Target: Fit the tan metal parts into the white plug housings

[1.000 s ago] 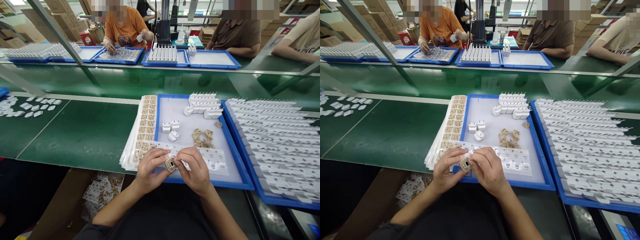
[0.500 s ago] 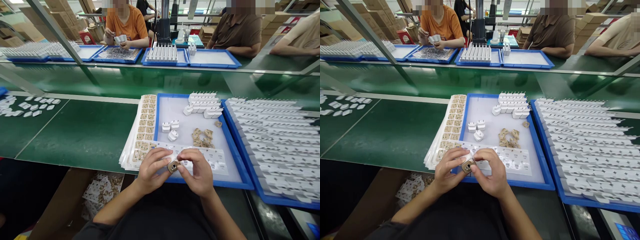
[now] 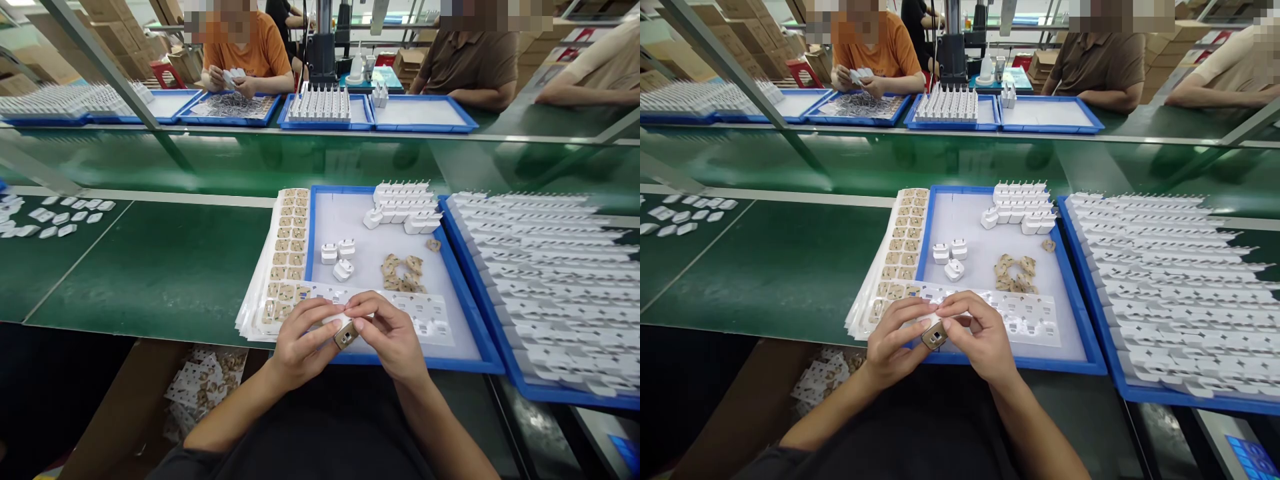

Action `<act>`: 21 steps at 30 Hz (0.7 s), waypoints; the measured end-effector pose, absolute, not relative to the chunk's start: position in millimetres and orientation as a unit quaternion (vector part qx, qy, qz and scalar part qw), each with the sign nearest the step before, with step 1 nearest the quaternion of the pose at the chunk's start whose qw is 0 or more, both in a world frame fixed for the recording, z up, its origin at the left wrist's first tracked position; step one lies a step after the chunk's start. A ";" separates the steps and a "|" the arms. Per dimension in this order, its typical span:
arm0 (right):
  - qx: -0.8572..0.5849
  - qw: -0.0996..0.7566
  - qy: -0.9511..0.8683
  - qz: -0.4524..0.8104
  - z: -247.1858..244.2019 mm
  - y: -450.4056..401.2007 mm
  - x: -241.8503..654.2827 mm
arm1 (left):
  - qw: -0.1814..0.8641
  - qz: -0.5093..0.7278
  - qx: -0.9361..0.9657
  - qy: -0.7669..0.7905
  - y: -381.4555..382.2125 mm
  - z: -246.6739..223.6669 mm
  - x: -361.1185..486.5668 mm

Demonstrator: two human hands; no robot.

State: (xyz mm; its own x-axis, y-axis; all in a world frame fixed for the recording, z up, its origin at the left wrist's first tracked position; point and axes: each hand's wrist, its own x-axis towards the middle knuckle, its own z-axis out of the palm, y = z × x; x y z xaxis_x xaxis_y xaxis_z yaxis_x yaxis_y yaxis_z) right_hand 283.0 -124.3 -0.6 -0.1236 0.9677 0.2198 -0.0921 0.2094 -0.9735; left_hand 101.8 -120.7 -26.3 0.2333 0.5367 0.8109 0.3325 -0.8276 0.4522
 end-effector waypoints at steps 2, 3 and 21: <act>-0.392 0.539 -0.557 0.496 -1.6 -124.1 282.1 | 0.087 0.554 0.778 0.282 -120.4 -26.5 102.0; -0.391 0.539 -0.557 0.496 -1.9 -123.9 281.8 | 0.085 0.555 0.778 0.283 -120.2 -26.5 102.1; -0.376 0.507 -0.586 0.508 -2.3 -118.2 290.8 | 0.094 0.560 0.777 0.272 -116.3 -27.6 102.0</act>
State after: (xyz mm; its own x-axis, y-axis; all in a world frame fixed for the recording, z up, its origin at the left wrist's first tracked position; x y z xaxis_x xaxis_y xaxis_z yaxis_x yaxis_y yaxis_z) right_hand 290.8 -118.2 -2.3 -0.2023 0.9561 0.2121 -0.0755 0.2007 -0.9767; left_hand 102.0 -116.3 -27.6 0.2242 0.5270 0.8198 0.3172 -0.8348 0.4499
